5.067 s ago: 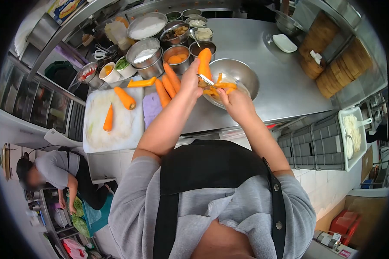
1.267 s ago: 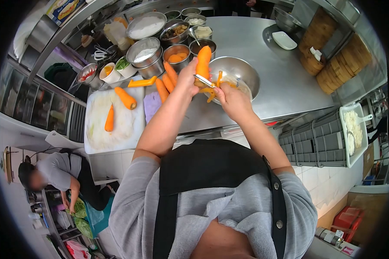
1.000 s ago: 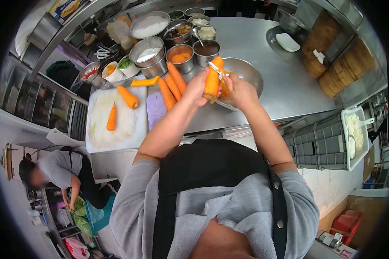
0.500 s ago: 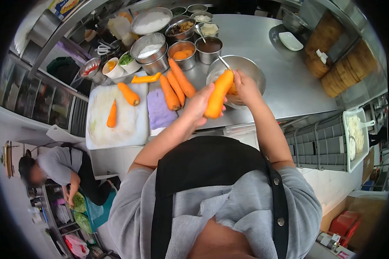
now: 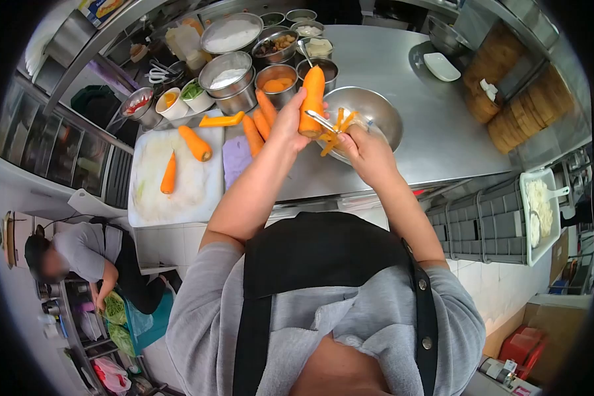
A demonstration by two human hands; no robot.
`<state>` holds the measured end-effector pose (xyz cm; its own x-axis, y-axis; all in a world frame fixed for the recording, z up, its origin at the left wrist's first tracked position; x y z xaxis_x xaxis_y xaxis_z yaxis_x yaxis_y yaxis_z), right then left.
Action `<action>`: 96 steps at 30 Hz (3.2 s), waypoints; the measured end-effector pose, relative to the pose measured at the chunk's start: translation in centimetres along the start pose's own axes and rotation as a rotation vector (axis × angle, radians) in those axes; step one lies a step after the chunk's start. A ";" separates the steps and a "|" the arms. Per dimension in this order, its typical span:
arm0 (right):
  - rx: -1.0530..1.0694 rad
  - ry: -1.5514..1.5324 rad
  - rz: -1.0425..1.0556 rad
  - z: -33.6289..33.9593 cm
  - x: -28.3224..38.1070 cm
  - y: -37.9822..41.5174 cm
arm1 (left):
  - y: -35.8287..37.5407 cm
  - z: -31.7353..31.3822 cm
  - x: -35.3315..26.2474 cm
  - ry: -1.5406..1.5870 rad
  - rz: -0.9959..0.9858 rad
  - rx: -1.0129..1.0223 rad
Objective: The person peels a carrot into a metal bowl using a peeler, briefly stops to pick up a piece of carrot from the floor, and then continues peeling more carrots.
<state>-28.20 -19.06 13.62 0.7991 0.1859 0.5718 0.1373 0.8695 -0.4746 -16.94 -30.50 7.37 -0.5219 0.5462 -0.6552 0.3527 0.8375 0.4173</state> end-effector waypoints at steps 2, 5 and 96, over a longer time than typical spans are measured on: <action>-0.006 0.086 0.027 0.0 0.3 0.3 | -0.2 -0.2 0.1 -0.021 -0.006 -0.015; -0.024 0.099 0.021 0.1 0.1 0.5 | -0.4 -1.1 0.2 -0.026 -0.020 0.018; -0.015 0.076 -0.055 0.5 -0.2 0.7 | -0.7 -0.2 0.3 -0.034 0.001 -0.169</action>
<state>-28.56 -18.27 13.56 0.8320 0.1028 0.5452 0.1900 0.8705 -0.4541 -17.50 -30.95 6.95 -0.4942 0.5487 -0.6743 0.2158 0.8288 0.5163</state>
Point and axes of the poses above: each hand's wrist, its own y-axis away from the middle knuckle, its own z-axis out of the back of the hand, x = y × z, the point moved 8 cm from there along -y, towards the middle knuckle, and after that the axes turned 11 degrees about -x, right-handed, at the moved point
